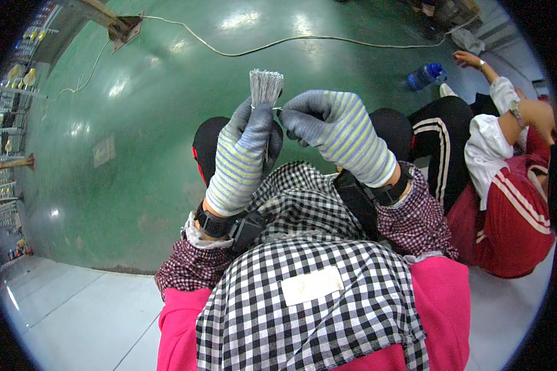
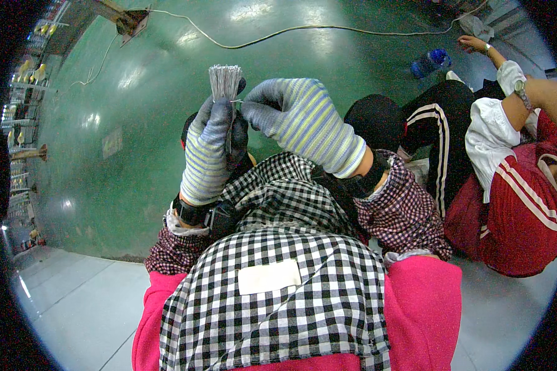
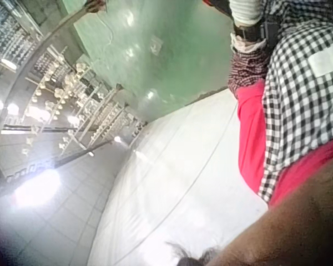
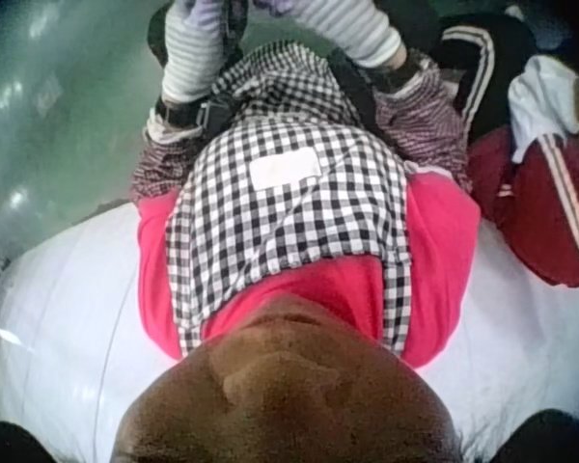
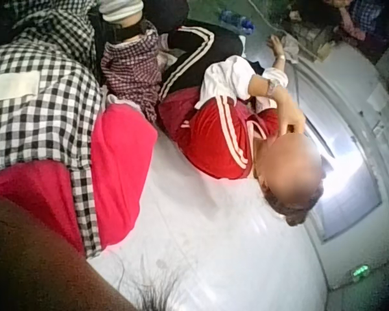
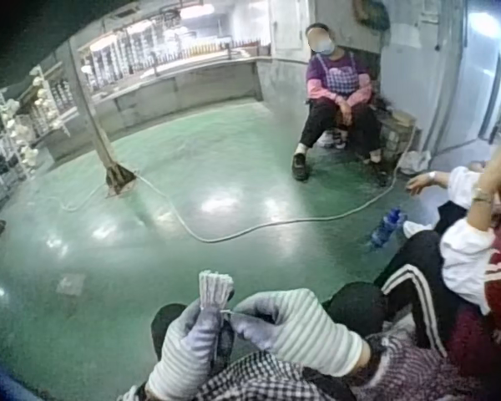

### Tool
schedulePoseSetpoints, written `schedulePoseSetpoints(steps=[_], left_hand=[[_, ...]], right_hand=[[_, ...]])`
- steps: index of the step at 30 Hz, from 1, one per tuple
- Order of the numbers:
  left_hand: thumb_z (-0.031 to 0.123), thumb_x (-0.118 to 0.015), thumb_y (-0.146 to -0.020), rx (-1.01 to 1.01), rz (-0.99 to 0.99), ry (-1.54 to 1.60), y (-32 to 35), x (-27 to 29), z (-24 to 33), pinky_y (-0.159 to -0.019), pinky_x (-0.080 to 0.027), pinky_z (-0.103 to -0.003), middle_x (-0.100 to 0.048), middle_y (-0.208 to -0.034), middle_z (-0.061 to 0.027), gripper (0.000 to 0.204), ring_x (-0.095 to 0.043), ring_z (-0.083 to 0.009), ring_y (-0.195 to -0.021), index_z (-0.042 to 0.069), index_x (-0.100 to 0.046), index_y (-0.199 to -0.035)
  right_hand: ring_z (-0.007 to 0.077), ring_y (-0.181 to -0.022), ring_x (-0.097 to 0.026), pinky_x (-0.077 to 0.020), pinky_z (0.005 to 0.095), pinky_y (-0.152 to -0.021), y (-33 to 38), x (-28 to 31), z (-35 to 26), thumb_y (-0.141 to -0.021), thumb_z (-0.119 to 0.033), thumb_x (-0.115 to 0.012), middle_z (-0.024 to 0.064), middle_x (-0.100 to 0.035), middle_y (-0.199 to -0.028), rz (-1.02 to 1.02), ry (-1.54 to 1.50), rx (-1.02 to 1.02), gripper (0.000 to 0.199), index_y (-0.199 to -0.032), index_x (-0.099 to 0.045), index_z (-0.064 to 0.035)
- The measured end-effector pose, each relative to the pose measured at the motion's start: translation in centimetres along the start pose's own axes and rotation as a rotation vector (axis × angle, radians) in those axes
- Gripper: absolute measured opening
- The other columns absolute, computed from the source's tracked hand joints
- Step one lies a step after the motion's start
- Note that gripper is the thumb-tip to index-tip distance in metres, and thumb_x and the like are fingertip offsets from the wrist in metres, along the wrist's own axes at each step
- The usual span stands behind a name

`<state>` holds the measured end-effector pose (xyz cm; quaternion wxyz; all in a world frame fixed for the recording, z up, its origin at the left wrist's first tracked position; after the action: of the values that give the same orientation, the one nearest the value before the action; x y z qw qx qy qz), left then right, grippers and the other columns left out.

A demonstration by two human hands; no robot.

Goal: Sorting and inspecting a bundle of thin metal filaments while sitting on a factory floor.

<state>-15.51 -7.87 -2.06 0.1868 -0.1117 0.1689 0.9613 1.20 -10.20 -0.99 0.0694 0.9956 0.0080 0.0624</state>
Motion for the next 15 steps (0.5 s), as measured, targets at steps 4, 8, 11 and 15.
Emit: schedulePoseSetpoints(steps=[4, 8, 11, 15], left_hand=[[0.035, -0.057, -0.098, -0.003, 0.045, 0.044, 0.0, -0.7, -0.2, -0.049, -0.031, -0.019, -0.050, -0.068, 0.0072, 0.040, -0.043, -0.0023, -0.056, 0.006, -0.058, -0.128], [0.037, -0.060, -0.097, -0.090, 0.108, -0.028, -0.2, -0.9, -0.1, -0.050, -0.032, -0.018, -0.052, -0.071, 0.0059, 0.040, -0.044, -0.0021, -0.058, 0.005, -0.059, -0.122], [0.036, -0.060, -0.097, -0.020, 0.059, 0.044, -0.2, -1.0, 0.6, -0.051, -0.032, -0.018, -0.052, -0.072, 0.0057, 0.041, -0.044, -0.0020, -0.058, 0.004, -0.059, -0.122], [0.036, -0.059, -0.098, 0.003, -0.012, 0.069, -0.4, -1.0, 0.7, -0.050, -0.031, -0.018, -0.052, -0.072, 0.0055, 0.040, -0.043, -0.0021, -0.058, 0.004, -0.059, -0.122]], right_hand=[[0.0322, -0.067, -0.065, -0.0507, 0.0402, -0.059, 0.4, -0.5, -0.1, -0.077, -0.017, -0.069, 0.0128, -0.066, -0.072, 0.146, 0.551, 0.627, 0.012, -0.083, -0.068, -0.0071], [0.0287, -0.062, -0.063, -0.0490, 0.0402, -0.058, 0.4, -0.6, -0.7, -0.075, -0.020, -0.074, 0.0085, -0.063, -0.069, 0.226, 0.748, 0.805, 0.017, -0.088, -0.066, -0.0128], [0.0283, -0.063, -0.064, -0.0497, 0.0388, -0.059, 0.3, 0.3, -1.0, -0.075, -0.023, -0.076, 0.0080, -0.064, -0.071, 0.305, 0.700, 0.763, 0.021, -0.089, -0.066, -0.0124], [0.0278, -0.069, -0.067, -0.0518, 0.0366, -0.061, 0.0, 0.9, -1.5, -0.074, -0.030, -0.079, 0.0092, -0.067, -0.079, 0.289, 0.620, 0.693, 0.033, -0.096, -0.067, -0.0091]])
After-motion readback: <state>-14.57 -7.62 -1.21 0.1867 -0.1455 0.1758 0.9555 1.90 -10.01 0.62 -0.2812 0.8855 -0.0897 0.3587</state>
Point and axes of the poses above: each hand's wrist, its own y-axis away from the middle knuckle, its own x-axis out of the back of the hand, z = x × y, the point moved 1 cm from there along -y, towards the middle knuckle
